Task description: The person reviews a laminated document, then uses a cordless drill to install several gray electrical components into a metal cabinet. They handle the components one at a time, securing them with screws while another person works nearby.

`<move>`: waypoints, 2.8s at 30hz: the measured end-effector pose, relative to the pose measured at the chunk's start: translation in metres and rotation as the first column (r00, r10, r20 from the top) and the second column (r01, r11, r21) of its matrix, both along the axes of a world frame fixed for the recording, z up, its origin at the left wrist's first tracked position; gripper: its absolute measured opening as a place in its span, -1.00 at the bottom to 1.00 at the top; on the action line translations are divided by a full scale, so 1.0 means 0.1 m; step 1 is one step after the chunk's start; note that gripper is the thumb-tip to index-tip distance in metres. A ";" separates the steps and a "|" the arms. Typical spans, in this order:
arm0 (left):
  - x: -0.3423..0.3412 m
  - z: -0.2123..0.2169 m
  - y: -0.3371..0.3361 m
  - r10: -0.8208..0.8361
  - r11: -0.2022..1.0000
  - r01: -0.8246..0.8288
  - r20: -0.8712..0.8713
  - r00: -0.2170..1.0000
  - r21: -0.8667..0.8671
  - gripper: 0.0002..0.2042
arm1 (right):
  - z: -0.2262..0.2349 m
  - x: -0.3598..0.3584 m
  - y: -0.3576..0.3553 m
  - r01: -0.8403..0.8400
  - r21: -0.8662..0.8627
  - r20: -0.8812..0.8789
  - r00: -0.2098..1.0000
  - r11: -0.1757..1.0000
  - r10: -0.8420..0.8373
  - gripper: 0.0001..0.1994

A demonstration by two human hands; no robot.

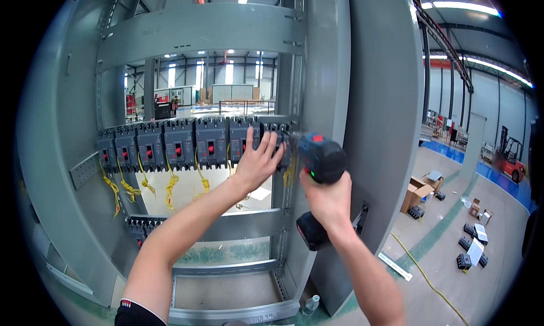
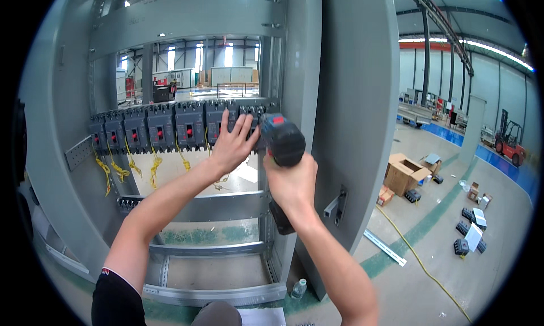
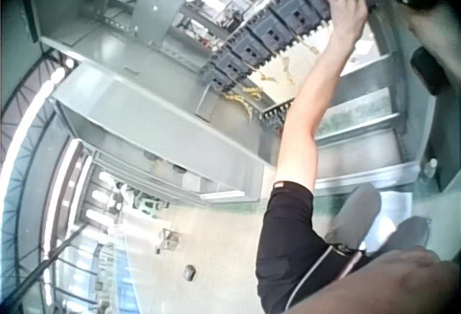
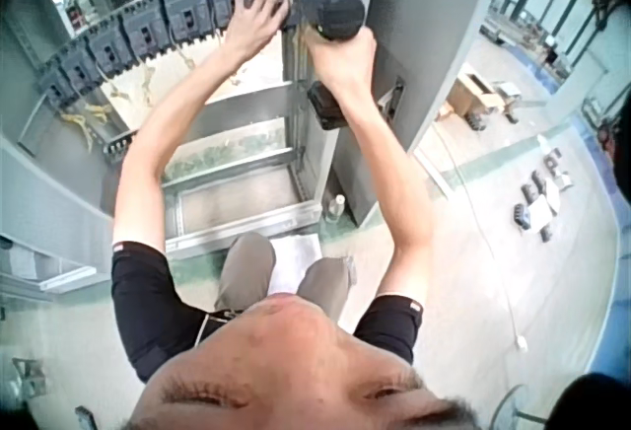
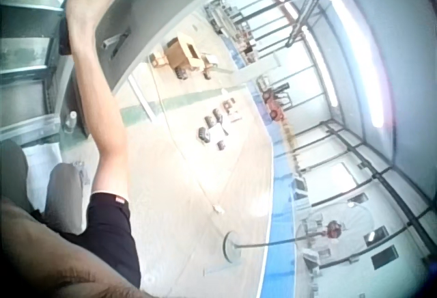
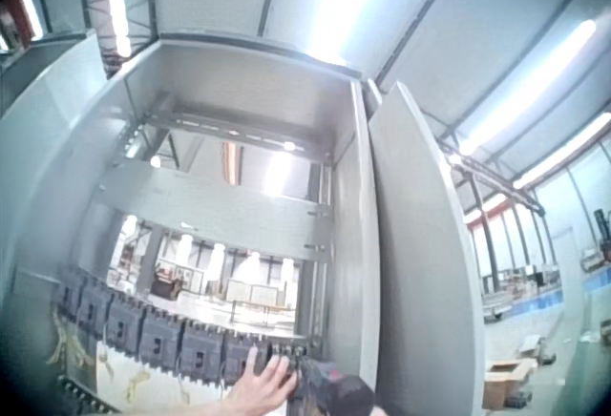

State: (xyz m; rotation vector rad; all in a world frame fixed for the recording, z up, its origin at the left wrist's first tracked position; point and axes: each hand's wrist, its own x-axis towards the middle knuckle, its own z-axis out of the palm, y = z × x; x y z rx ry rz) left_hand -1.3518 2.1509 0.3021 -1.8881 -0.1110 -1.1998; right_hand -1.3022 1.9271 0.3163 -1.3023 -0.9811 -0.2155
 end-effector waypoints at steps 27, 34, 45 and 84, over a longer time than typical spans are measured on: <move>0.05 0.21 -0.04 0.043 0.999 -0.043 0.030 0.999 -0.016 -0.48 | 0.44 0.10 -0.08 -0.044 -0.123 -0.063 0.997 0.991 0.036 -0.83; 0.02 0.17 -0.03 0.044 0.999 -0.044 0.005 0.999 -0.010 -0.51 | 0.37 0.11 -0.11 -0.053 -0.105 -0.113 0.993 0.993 0.041 -0.83; 0.06 0.17 -0.01 0.027 1.000 -0.027 0.012 1.000 0.010 -0.46 | 0.36 0.15 -0.08 -0.044 -0.070 -0.056 0.998 0.997 0.040 -0.83; 0.09 0.18 -0.07 0.065 0.996 -0.066 -0.027 0.998 -0.053 -0.38 | 0.35 0.26 -0.13 -0.124 -0.014 -0.054 0.991 0.992 0.123 -0.81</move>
